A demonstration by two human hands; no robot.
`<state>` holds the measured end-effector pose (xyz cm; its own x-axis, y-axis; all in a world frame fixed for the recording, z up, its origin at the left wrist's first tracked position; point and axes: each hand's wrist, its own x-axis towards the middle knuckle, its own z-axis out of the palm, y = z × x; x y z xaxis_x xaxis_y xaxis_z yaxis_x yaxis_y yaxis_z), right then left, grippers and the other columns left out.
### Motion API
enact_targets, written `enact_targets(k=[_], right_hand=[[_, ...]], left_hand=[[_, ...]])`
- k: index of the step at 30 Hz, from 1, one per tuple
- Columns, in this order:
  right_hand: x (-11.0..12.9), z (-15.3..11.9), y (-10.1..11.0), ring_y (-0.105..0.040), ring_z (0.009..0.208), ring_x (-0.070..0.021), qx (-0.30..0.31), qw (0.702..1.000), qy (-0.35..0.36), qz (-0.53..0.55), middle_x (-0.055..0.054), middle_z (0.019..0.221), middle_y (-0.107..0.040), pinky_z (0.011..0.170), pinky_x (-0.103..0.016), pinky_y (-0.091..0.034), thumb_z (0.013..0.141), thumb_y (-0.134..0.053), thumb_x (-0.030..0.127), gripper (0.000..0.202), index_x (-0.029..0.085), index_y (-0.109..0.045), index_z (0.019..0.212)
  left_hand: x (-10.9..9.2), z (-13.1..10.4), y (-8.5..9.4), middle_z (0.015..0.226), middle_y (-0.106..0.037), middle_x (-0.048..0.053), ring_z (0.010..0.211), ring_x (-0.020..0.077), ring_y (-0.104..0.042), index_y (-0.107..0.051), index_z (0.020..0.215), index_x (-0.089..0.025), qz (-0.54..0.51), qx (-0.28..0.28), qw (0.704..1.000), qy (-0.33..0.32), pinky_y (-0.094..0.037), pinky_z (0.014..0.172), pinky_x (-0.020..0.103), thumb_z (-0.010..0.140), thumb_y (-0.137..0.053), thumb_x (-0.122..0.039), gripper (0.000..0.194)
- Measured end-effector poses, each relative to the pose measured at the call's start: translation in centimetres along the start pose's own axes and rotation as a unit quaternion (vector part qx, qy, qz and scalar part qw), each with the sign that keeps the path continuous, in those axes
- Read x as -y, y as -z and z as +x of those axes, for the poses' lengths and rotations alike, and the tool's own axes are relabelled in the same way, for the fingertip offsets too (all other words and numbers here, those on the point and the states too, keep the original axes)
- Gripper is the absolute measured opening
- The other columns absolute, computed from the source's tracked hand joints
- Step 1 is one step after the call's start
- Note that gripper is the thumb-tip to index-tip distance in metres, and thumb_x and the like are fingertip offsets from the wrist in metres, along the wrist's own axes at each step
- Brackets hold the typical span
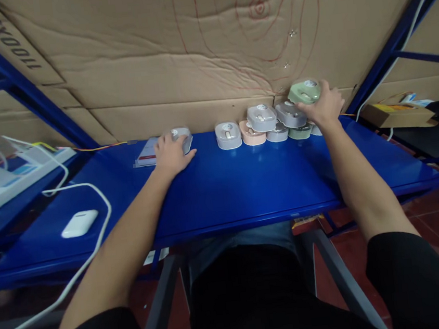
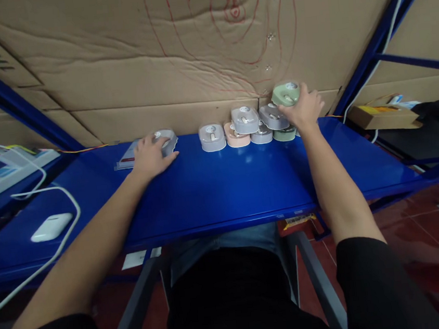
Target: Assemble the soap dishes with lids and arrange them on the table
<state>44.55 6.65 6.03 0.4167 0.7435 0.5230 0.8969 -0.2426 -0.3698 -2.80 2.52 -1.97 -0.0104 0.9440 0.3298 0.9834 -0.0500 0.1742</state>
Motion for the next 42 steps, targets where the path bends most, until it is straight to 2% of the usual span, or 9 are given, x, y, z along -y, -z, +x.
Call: enact_targets(k=[4,9,14,20,26,32,35,38,42], right_hand=[[0.0,0.7,-1.9,-0.063,0.145,-0.0442,-0.019,1.0,0.005,0.013,-0.041,0.156,-0.066,0.116,-0.064,-0.041,0.104,-0.08,0.061,0.089,0.006,-0.056,0.168],[-1.4,1.4,-3.5,-0.059,0.148,-0.0488,-0.089,0.995,0.031,0.03,-0.042,0.159,-0.063,0.117,-0.069,-0.043,0.104,-0.075,0.069,0.093,0.005,-0.054,0.168],[-0.9,-1.4,-2.9,-0.051,0.151,-0.0467,-0.124,0.968,0.199,0.085,-0.035,0.161,-0.062,0.127,-0.071,-0.037,0.111,-0.061,0.058,0.062,0.013,-0.066,0.154],[8.2,-8.5,-5.8,-0.055,0.157,-0.0492,0.062,0.866,0.488,0.092,-0.026,0.168,-0.063,0.132,-0.072,-0.042,0.11,-0.063,0.055,0.055,0.017,-0.069,0.149],[15.6,-12.4,-9.4,-0.052,0.163,-0.0562,0.16,0.872,0.462,0.035,-0.033,0.171,-0.061,0.138,-0.078,-0.035,0.11,-0.067,0.061,0.078,0.006,-0.058,0.164],[12.5,-14.9,-7.5,-0.052,0.162,-0.0517,0.18,0.84,0.5,0.112,-0.029,0.168,-0.063,0.14,-0.074,-0.037,0.106,-0.072,0.061,0.069,0.014,-0.066,0.156],[10.1,-15.9,-5.5,-0.054,0.161,-0.0483,0.17,0.834,0.488,0.191,-0.025,0.164,-0.064,0.139,-0.069,-0.042,0.103,-0.073,0.072,0.068,0.02,-0.07,0.147],[8.9,-16.5,-4.2,-0.057,0.158,-0.0517,0.194,0.85,0.443,0.207,-0.028,0.168,-0.06,0.131,-0.069,-0.051,0.091,-0.085,0.081,0.095,0.017,-0.064,0.157],[8.3,-16.5,-3.8,-0.071,0.141,-0.0486,0.3,0.827,0.435,0.193,-0.024,0.154,-0.068,0.117,-0.065,-0.062,0.086,-0.094,0.069,0.102,0.02,-0.057,0.168]], left_hand=[[0.6,0.3,-0.5,0.177,-0.054,0.026,0.163,0.0624,-0.042,-0.07,0.162,-0.026,-0.061,-0.018,0.997,-0.033,-0.041,0.126,0.086,0.099,-0.075,-0.056,0.07],[0.7,0.5,-0.8,0.162,-0.061,0.027,0.156,0.0653,-0.044,-0.075,0.149,-0.026,-0.103,-0.05,0.992,-0.045,-0.04,0.122,0.089,0.092,-0.08,-0.056,0.065],[0.0,0.2,-0.3,0.151,-0.064,0.026,0.151,0.0626,-0.049,-0.075,0.138,-0.025,-0.097,-0.062,0.993,-0.019,-0.042,0.122,0.083,0.095,-0.079,-0.058,0.054],[-0.7,-0.1,-0.1,0.145,-0.065,0.027,0.146,0.0595,-0.053,-0.075,0.136,-0.019,-0.077,-0.061,0.995,-0.028,-0.045,0.123,0.077,0.096,-0.076,-0.054,0.053],[-0.9,-0.6,-0.2,0.149,-0.065,0.025,0.149,0.0597,-0.052,-0.074,0.141,-0.021,-0.098,-0.069,0.992,-0.049,-0.044,0.126,0.079,0.094,-0.078,-0.051,0.056],[-1.7,-1.1,0.0,0.162,-0.061,0.026,0.159,0.0543,-0.051,-0.07,0.148,-0.019,-0.156,-0.069,0.976,-0.136,-0.037,0.139,0.072,0.095,-0.083,-0.054,0.065],[-2.5,-1.4,-0.4,0.17,-0.061,0.023,0.163,0.0514,-0.052,-0.062,0.161,-0.022,-0.217,-0.02,0.95,-0.222,-0.038,0.141,0.07,0.081,-0.097,-0.068,0.098],[-3.5,-2.0,-0.9,0.177,-0.057,0.025,0.165,0.0525,-0.054,-0.052,0.171,-0.022,-0.271,0.046,0.929,-0.247,-0.04,0.141,0.07,0.065,-0.106,-0.076,0.131],[-4.3,-2.8,-1.3,0.179,-0.057,0.027,0.166,0.0532,-0.056,-0.05,0.174,-0.022,-0.294,0.136,0.913,-0.25,-0.044,0.139,0.069,0.06,-0.109,-0.075,0.138]])
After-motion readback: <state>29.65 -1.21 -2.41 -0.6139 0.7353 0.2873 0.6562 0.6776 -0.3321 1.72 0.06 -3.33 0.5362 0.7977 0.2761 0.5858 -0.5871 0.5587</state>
